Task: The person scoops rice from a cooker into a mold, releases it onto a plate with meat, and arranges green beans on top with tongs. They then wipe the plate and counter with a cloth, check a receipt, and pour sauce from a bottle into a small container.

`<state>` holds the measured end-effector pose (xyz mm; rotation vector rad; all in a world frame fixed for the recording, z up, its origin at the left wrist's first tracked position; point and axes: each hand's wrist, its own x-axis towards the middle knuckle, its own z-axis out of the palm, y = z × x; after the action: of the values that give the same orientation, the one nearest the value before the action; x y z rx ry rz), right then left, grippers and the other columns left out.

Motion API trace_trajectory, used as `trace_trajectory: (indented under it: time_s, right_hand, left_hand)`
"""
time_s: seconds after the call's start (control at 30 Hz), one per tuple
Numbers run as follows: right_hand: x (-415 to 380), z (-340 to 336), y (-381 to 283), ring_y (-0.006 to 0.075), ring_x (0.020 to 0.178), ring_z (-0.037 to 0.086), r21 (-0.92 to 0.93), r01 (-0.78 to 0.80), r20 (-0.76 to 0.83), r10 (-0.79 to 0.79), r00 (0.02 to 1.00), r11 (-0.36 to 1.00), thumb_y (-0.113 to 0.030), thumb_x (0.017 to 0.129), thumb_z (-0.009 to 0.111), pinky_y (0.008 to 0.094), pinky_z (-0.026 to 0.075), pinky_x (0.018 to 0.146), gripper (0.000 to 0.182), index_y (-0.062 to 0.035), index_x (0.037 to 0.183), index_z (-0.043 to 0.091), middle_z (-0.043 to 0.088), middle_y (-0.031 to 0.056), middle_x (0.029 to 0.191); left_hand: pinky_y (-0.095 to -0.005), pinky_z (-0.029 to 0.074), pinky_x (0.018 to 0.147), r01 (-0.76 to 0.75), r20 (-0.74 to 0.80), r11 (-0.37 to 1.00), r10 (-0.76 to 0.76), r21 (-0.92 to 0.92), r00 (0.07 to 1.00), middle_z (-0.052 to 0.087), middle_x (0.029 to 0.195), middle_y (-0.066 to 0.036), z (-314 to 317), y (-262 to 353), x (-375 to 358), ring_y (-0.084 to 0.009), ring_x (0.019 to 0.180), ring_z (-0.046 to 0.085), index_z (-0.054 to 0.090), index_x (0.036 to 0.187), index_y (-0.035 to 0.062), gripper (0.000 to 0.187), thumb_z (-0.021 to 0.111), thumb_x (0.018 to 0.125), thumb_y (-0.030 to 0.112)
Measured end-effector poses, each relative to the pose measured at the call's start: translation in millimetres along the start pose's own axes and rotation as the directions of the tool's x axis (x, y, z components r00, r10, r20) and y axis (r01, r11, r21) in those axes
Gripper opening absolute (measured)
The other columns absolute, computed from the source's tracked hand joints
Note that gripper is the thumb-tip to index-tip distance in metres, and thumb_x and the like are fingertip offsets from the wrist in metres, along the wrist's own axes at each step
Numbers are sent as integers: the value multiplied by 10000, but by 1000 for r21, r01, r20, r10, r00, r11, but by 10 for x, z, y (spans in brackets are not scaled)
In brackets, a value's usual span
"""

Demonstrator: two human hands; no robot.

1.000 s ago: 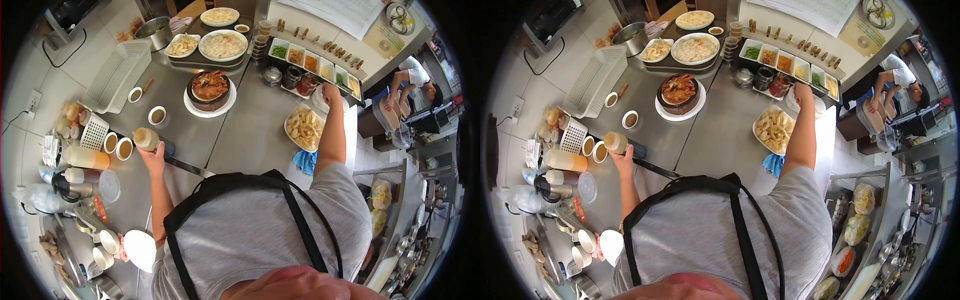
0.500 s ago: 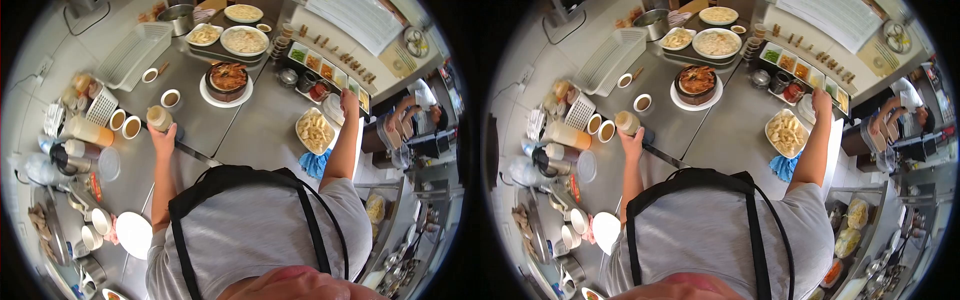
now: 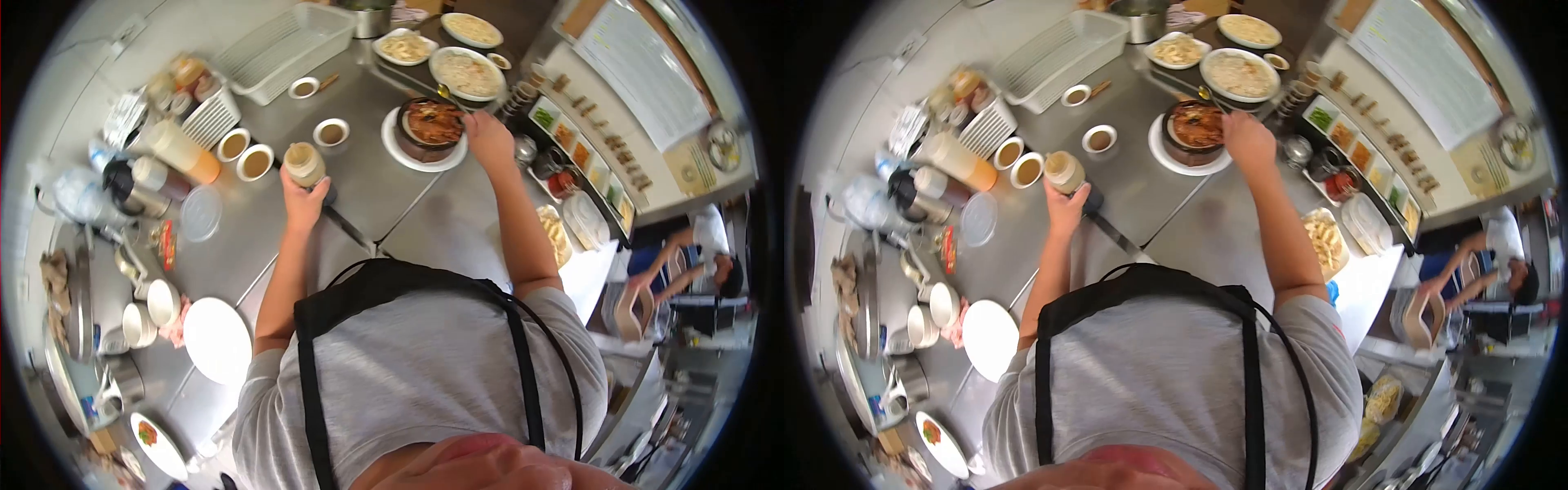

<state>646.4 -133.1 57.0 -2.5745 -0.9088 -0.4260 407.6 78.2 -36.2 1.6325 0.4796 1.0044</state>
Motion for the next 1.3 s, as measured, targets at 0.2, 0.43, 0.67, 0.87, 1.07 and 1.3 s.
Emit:
trace_trajectory:
  time_s: [0.2,0.43,0.67,0.87,1.07,1.3]
  right_hand:
    - [-74,393,262,327,678,552,-146,233,91,-222,971,961,-267,864,356,432,441,572,292,-62,774,544,567,135,752]
    - [-50,442,579,84,474,379,763,-643,636,254,728,-68,-316,847,452,213,307,423,258,-123,677,445,405,-38,569]
    - [-163,-306,1063,88,418,361,872,-435,489,402,774,-224,-266,844,459,207,296,387,232,-137,651,449,416,-34,535]
    - [-639,-925,2021,383,742,536,240,-645,-335,685,647,726,-328,753,403,413,400,692,393,17,787,588,564,236,789]
    - [-833,-507,2858,378,792,552,-260,-673,-140,663,736,692,-348,747,437,419,431,727,399,4,852,593,565,237,871]
    - [-383,-771,2263,337,960,520,-305,-820,75,870,487,485,-372,743,491,390,416,809,422,-39,987,576,541,194,1027]
  left_hand:
    - [-294,387,807,-64,-207,998,67,22,976,470,992,-72,-427,141,123,-170,924,472,337,1111,19,589,651,614,54]
    - [-307,413,759,-45,-584,989,118,137,803,471,992,-100,-1546,487,554,-188,878,485,344,1090,7,616,684,583,90]
    - [-429,364,844,448,-751,603,527,660,397,407,1085,-199,-3024,-399,889,-323,961,447,369,1099,-39,676,713,554,163]
    - [-413,465,738,226,-877,880,327,419,351,508,974,-196,-3495,-756,952,-300,852,534,335,1071,-7,728,791,526,147]
    - [-427,452,770,439,-869,817,143,374,474,484,1021,-239,-3359,-599,981,-343,906,520,344,1108,-32,748,765,562,257]
    - [-450,415,817,650,-969,739,14,178,248,398,1095,-280,-3094,-346,799,-373,988,436,350,1167,32,835,746,539,413]
